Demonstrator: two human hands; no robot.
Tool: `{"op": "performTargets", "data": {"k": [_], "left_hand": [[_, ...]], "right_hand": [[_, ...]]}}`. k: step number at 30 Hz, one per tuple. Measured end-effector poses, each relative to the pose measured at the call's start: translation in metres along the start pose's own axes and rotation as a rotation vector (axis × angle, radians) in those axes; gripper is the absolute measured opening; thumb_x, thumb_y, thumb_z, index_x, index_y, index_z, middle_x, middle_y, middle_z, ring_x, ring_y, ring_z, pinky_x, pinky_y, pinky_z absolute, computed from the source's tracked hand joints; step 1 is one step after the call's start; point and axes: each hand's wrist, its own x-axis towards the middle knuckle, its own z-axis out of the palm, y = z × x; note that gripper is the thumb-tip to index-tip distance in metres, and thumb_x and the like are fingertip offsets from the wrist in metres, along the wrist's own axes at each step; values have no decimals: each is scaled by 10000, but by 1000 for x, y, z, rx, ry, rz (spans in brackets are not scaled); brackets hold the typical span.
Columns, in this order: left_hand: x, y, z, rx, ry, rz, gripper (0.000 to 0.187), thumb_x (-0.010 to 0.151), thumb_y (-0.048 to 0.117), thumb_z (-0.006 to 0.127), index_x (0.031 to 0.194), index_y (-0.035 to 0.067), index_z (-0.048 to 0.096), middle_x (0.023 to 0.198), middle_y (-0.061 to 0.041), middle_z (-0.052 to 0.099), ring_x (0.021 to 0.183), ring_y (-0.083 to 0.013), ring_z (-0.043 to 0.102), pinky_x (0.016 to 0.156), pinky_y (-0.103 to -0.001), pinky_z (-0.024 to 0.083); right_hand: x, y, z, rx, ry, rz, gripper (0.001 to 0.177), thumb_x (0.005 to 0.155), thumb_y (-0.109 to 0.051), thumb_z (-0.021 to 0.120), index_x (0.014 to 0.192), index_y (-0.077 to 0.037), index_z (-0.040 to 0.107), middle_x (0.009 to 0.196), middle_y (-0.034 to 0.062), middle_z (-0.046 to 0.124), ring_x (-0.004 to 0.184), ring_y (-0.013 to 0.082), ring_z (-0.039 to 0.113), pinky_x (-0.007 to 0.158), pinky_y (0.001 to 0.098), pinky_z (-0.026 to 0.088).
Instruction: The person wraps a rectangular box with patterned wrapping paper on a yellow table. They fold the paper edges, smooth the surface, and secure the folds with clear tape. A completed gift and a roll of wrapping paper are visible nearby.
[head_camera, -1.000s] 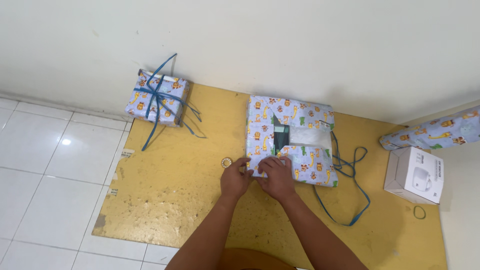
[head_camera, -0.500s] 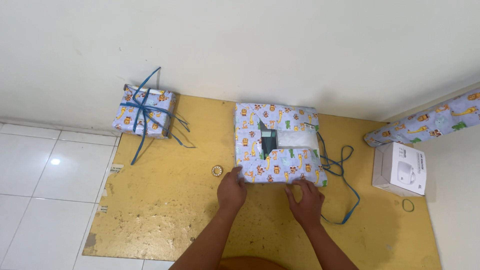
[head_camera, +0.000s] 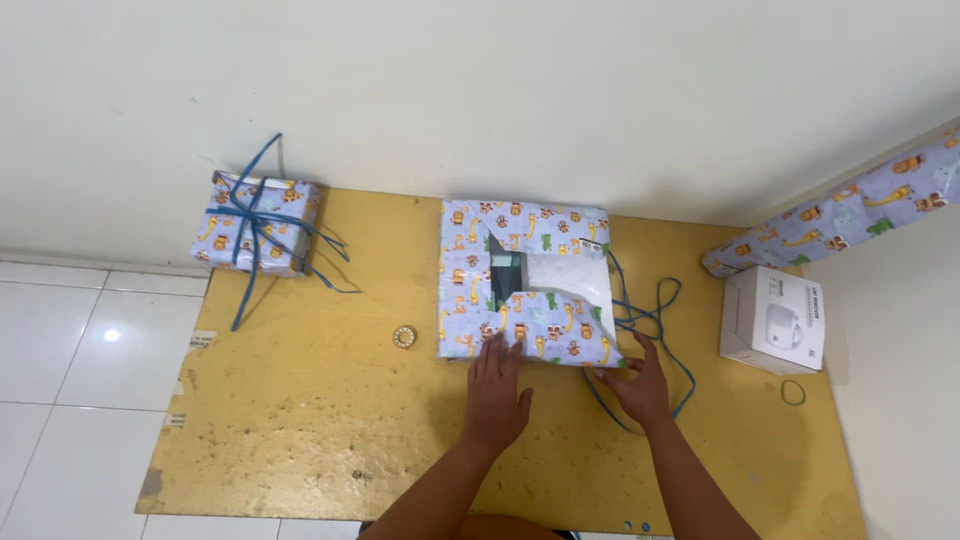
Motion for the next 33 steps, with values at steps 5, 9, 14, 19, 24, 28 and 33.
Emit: {"op": "performTargets", "data": {"k": [5, 9, 14, 19, 24, 28, 33], "left_hand": [[0, 3, 2, 68, -59, -144, 866, 806, 267, 799, 1510, 34, 352, 1559, -224, 316, 1488, -399, 238, 1157, -566, 223], [-7, -8, -11, 110, -59, -164, 835, 793, 294, 817, 1480, 79, 393, 1537, -171, 359, 1465, -356, 282, 1157, -543, 233], [-15, -24, -30, 113, -38, -51, 802, 738, 288, 851, 1439, 130, 497, 1504, -136, 425, 1426, -334, 356, 1144, -500, 291], [-16, -19, -31, 61, 42, -32, 823, 665, 307, 911, 1384, 123, 556, 1466, -122, 463, 1403, -333, 391, 1118, -495, 325], [-13, -6, -21, 70, 86, -135, 863, 562, 314, 959, 1320, 128, 592, 1451, -113, 474, 1401, -328, 387, 1107, -506, 322], [-12, -3, -17, 94, 104, -171, 871, 531, 353, 975, 1290, 125, 615, 1447, -123, 476, 1395, -324, 390, 1096, -506, 328], [-9, -3, -10, 83, 181, -174, 815, 535, 417, 973, 1228, 120, 661, 1392, -124, 512, 1345, -315, 430, 1069, -502, 345]], "right_hand": [[-24, 11, -5, 155, -174, 92, 925, 699, -226, 920, 1493, -70, 473, 934, 175, 765, 893, 247, 727, 817, 375, 565], [-67, 16, 2, 186, -301, 158, 821, 744, -200, 877, 1462, -64, 502, 825, 134, 786, 790, 186, 713, 753, 302, 527], [-101, 13, 12, 345, -242, 166, 856, 774, -213, 845, 1481, -79, 382, 834, 103, 783, 801, 147, 711, 760, 294, 539], [-80, 19, 10, 364, -2, 16, 810, 811, -241, 862, 1457, -44, 414, 910, 136, 769, 854, 162, 679, 803, 306, 548], [-14, 31, 4, 488, -225, -88, 435, 850, -136, 806, 1225, 10, 640, 972, 70, 792, 904, 127, 723, 847, 296, 557], [14, 38, 2, 555, -288, -117, 159, 898, -70, 741, 1049, -28, 722, 975, 53, 782, 897, 122, 715, 849, 285, 563], [10, 35, 12, 584, -212, -157, 152, 922, -95, 751, 1053, -26, 713, 989, 63, 776, 895, 121, 694, 841, 293, 554]]}}
